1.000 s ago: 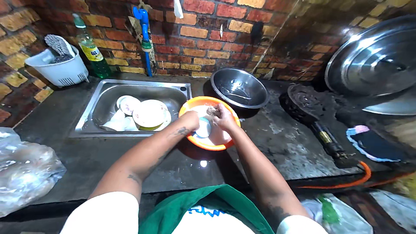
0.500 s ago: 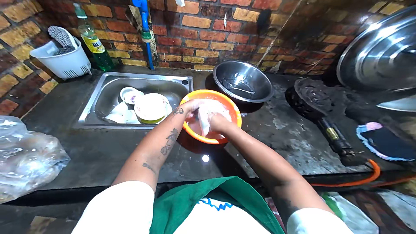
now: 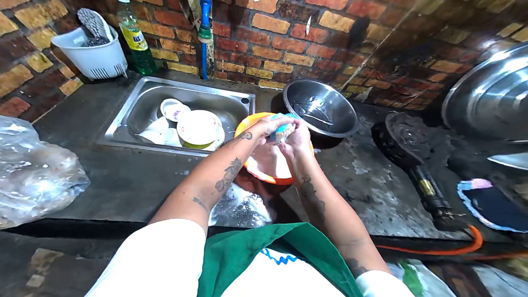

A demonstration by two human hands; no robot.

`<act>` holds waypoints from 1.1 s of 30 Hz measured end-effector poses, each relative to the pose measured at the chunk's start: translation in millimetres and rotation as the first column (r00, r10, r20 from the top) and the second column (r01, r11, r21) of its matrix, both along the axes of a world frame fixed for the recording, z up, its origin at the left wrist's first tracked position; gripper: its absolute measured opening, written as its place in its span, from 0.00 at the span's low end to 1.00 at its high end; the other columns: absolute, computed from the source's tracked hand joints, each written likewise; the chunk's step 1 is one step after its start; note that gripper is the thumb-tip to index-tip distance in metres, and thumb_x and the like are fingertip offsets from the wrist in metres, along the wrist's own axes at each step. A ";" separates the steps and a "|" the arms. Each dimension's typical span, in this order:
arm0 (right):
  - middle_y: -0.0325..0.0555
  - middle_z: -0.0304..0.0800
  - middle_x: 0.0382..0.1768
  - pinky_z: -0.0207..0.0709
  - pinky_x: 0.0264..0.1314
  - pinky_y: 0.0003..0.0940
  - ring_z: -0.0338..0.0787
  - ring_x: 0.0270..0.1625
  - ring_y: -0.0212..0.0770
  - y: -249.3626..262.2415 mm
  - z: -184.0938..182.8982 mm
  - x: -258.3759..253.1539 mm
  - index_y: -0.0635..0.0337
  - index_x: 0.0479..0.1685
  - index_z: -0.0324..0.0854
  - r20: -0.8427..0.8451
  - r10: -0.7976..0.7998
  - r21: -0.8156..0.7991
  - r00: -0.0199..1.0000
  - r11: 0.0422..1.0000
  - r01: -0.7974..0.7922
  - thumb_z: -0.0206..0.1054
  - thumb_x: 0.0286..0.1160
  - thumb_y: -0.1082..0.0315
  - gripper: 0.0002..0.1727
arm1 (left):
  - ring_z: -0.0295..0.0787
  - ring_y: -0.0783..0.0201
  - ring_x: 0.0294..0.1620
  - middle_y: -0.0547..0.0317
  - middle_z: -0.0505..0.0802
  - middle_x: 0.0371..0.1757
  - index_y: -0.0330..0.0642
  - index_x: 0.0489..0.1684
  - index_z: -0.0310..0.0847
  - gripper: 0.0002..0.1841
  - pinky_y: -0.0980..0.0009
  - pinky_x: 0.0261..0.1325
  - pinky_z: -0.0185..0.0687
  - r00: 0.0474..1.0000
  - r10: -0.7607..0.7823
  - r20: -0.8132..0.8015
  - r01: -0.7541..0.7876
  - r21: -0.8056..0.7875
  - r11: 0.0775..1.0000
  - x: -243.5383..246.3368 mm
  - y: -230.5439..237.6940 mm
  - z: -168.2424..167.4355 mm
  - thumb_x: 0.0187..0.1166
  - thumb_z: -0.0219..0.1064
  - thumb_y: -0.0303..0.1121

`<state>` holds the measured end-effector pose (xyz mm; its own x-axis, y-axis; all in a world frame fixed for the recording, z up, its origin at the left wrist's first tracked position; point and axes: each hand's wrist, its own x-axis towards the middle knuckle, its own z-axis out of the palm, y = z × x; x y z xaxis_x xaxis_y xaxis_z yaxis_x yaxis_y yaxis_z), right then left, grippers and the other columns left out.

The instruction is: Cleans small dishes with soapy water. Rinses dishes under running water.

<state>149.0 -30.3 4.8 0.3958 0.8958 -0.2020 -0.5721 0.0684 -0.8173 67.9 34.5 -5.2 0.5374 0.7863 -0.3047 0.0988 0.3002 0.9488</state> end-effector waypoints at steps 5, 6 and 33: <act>0.42 0.80 0.28 0.80 0.30 0.37 0.82 0.27 0.36 0.8 -4.6 -24.4 0.62 0.44 0.76 0.510 -0.193 0.160 0.838 0.979 0.127 0.55 0.88 0.65 0.10 | 0.87 0.59 0.48 0.51 0.88 0.49 0.45 0.63 0.79 0.27 0.59 0.51 0.84 0.997 -0.052 0.056 0.059 -0.117 0.991 -1.3 -8.5 28.8 0.89 0.50 0.59; 0.44 0.83 0.31 0.85 0.35 0.36 0.86 0.31 0.36 1.2 -13.3 -22.9 0.65 0.46 0.76 0.639 -0.247 0.270 0.729 0.959 0.088 0.57 0.84 0.68 0.08 | 0.87 0.62 0.42 0.55 0.88 0.43 0.46 0.57 0.80 0.26 0.62 0.46 0.84 0.996 -0.079 0.051 0.084 -0.104 0.991 -2.5 -6.3 34.5 0.89 0.50 0.59; 0.44 0.92 0.50 0.89 0.58 0.44 0.92 0.53 0.40 6.1 -36.1 60.9 0.55 0.64 0.78 0.192 0.432 0.299 0.881 0.830 -0.472 0.85 0.56 0.46 0.37 | 0.88 0.55 0.56 0.52 0.89 0.54 0.47 0.65 0.77 0.26 0.54 0.60 0.86 0.753 0.403 0.521 -0.115 -0.499 0.859 -12.4 -25.5 -5.4 0.86 0.56 0.58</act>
